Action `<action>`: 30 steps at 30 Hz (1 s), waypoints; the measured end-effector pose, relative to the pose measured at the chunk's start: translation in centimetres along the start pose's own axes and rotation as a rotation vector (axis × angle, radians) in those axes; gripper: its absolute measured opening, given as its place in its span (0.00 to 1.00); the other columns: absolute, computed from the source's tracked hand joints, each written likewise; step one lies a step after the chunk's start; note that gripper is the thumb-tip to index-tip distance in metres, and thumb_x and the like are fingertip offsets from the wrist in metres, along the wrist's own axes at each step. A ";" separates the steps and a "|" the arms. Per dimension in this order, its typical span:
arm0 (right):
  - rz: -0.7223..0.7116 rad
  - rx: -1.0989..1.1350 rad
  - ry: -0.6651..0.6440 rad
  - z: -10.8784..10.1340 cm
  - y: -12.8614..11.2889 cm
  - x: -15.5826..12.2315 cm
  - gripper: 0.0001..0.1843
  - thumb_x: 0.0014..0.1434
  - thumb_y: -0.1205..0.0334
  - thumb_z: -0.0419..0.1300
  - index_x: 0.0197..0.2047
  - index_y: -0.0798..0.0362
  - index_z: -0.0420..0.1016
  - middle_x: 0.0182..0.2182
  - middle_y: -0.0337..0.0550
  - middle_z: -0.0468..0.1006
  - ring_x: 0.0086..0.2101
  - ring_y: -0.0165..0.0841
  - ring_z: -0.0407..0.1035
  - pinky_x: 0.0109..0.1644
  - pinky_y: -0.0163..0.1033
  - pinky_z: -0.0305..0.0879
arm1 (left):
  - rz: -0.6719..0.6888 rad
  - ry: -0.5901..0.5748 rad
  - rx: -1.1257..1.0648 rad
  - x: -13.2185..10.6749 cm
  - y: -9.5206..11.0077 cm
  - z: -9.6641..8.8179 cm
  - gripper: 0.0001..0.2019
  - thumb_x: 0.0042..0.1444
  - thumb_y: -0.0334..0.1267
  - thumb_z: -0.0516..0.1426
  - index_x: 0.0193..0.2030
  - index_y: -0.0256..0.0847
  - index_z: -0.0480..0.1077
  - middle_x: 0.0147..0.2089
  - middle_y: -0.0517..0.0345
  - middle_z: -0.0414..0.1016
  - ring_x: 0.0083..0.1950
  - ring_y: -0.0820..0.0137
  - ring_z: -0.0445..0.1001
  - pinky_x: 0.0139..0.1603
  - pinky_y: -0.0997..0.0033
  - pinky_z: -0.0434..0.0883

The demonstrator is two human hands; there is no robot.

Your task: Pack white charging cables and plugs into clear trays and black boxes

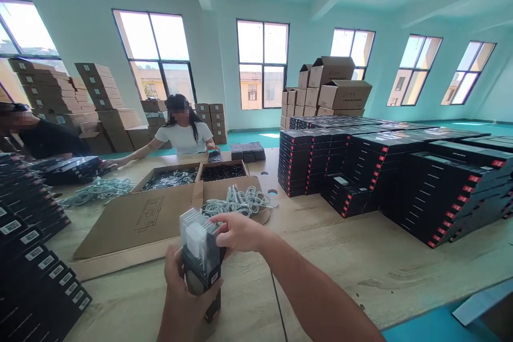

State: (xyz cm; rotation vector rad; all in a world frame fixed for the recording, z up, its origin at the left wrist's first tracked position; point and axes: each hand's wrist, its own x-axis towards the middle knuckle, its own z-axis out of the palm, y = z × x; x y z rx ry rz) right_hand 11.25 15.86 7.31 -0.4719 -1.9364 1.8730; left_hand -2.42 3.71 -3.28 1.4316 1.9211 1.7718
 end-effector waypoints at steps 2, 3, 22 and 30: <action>-0.059 -0.070 0.089 0.2 0.4 0.6 0.26 0.53 0.68 0.61 0.56 0.48 0.80 0.35 0.37 0.82 0.26 0.26 0.71 0.25 0.27 0.66 | -0.053 0.024 -0.023 -0.3 -0.1 -0.2 0.63 0.45 0.47 0.70 0.77 0.48 0.30 0.73 0.35 0.53 0.73 0.43 0.60 0.70 0.35 0.61; -0.103 -0.126 0.130 0.4 0.6 0.7 0.24 0.55 0.68 0.61 0.55 0.48 0.80 0.38 0.38 0.83 0.27 0.27 0.71 0.26 0.29 0.66 | -0.060 0.038 -0.046 -0.5 -0.3 -0.4 0.64 0.45 0.47 0.70 0.77 0.48 0.29 0.74 0.35 0.53 0.73 0.43 0.60 0.69 0.36 0.62; -0.511 -0.446 0.492 2.6 6.6 -3.7 0.02 0.61 0.61 0.66 0.39 0.48 0.80 0.53 0.51 0.81 0.55 0.43 0.74 0.60 0.50 0.69 | 0.333 -0.142 0.121 3.1 -1.6 -5.5 0.08 0.65 0.45 0.56 0.42 0.47 0.75 0.61 0.46 0.75 0.64 0.56 0.74 0.64 0.46 0.73; -0.503 -0.444 0.432 3.0 4.7 -3.7 0.10 0.55 0.60 0.71 0.40 0.48 0.77 0.40 0.44 0.82 0.43 0.39 0.75 0.50 0.45 0.71 | 0.275 -0.194 -0.048 3.3 -0.8 -6.1 0.09 0.62 0.42 0.60 0.49 0.48 0.72 0.54 0.50 0.82 0.58 0.60 0.80 0.57 0.59 0.78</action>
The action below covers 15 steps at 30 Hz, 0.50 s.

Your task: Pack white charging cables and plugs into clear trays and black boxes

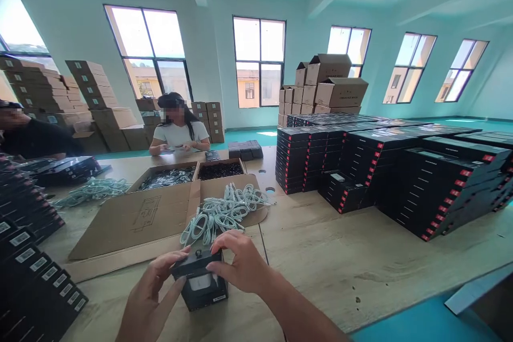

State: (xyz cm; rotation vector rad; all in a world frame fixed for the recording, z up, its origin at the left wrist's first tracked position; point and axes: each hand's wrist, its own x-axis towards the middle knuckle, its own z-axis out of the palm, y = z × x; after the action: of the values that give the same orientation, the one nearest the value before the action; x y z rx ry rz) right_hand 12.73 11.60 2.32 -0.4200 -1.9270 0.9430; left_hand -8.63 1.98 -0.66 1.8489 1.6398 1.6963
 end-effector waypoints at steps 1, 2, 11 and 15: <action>-0.001 0.003 -0.028 -0.1 -0.2 0.2 0.07 0.57 0.60 0.70 0.40 0.48 0.80 0.39 0.44 0.82 0.43 0.39 0.75 0.50 0.44 0.71 | 0.002 -0.022 0.038 0.2 0.4 -0.2 0.09 0.62 0.43 0.60 0.48 0.48 0.75 0.53 0.51 0.82 0.56 0.60 0.81 0.56 0.60 0.79; 0.010 0.016 -0.053 -0.3 -0.4 0.3 0.05 0.59 0.61 0.68 0.40 0.48 0.82 0.39 0.43 0.81 0.42 0.38 0.74 0.49 0.43 0.70 | -0.003 -0.038 0.061 0.5 0.8 -0.4 0.09 0.62 0.44 0.59 0.46 0.48 0.78 0.52 0.50 0.82 0.54 0.60 0.81 0.55 0.61 0.79; 0.138 0.190 -0.127 -0.7 -0.2 1.0 0.07 0.57 0.58 0.70 0.40 0.45 0.88 0.41 0.44 0.77 0.42 0.37 0.73 0.43 0.39 0.73 | -0.091 -0.097 -0.068 1.6 1.6 -1.0 0.13 0.59 0.51 0.61 0.37 0.48 0.83 0.48 0.47 0.82 0.50 0.58 0.82 0.48 0.63 0.81; 0.192 0.225 -0.164 -0.8 0.1 0.9 0.10 0.59 0.52 0.68 0.42 0.45 0.88 0.42 0.46 0.78 0.44 0.38 0.74 0.47 0.42 0.73 | -0.047 -0.098 -0.014 1.3 1.0 -1.1 0.11 0.61 0.47 0.59 0.38 0.49 0.83 0.49 0.48 0.82 0.50 0.59 0.81 0.49 0.62 0.80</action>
State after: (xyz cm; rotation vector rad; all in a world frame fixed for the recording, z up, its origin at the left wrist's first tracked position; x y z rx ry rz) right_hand 12.93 12.56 3.02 -0.4108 -1.9220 1.3408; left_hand -9.14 1.98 1.24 1.8412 1.6154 1.5689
